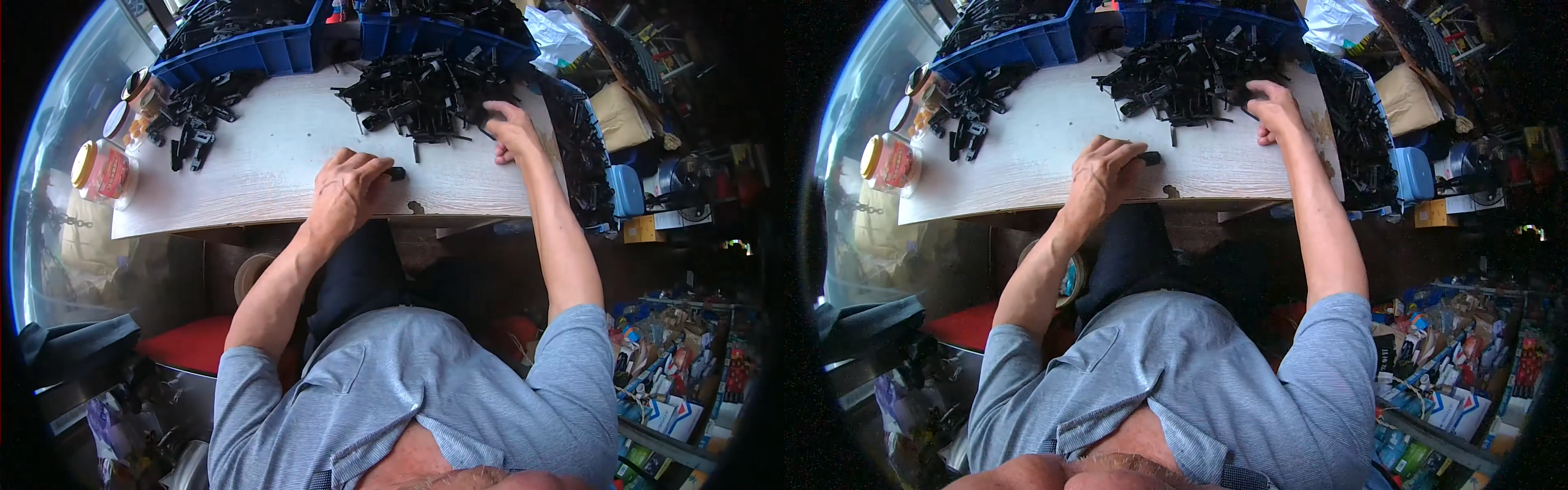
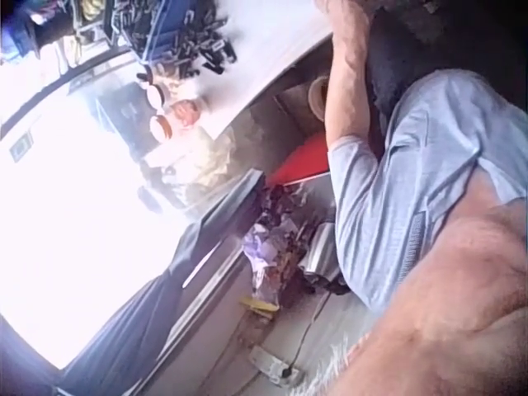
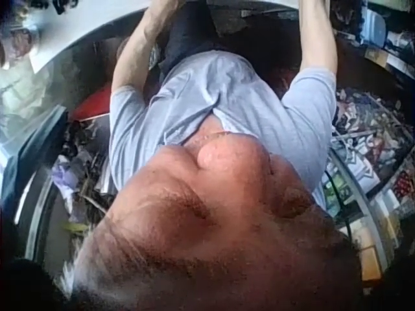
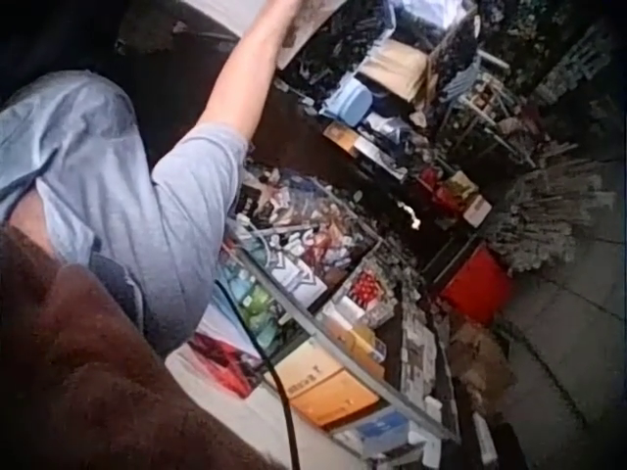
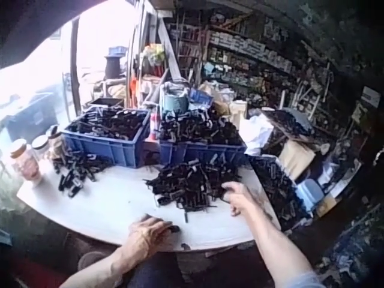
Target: Assembling small black plastic parts at a workbench.
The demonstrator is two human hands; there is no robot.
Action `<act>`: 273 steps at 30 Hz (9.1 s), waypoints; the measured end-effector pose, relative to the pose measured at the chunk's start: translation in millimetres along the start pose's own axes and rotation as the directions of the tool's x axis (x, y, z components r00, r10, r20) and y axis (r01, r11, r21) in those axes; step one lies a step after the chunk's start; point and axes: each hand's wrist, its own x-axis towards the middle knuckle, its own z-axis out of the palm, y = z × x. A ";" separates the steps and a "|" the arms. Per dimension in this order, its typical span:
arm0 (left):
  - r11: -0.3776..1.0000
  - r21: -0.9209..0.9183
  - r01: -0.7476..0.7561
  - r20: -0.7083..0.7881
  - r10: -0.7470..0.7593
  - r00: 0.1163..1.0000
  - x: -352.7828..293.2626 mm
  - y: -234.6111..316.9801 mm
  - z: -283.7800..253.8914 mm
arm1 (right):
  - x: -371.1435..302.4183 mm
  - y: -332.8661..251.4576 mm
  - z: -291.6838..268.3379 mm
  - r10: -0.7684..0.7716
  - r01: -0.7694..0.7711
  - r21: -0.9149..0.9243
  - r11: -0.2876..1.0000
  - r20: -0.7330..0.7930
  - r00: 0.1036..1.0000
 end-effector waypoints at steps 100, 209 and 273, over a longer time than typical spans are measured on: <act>0.680 0.281 0.677 -0.296 -0.610 0.735 -59.0 -142.1 -123.5 | -84.4 54.3 -1.3 0.043 -0.048 0.571 0.820 0.023 0.999; 0.928 0.353 0.120 -0.359 0.015 0.933 -14.5 -73.1 -72.7 | -96.1 -11.0 94.0 -0.157 0.065 0.274 0.959 0.332 0.930; 0.972 0.234 -0.016 0.017 0.012 1.000 -12.6 -5.8 -36.1 | -93.5 -22.6 71.6 -0.203 0.150 0.206 0.967 0.264 0.943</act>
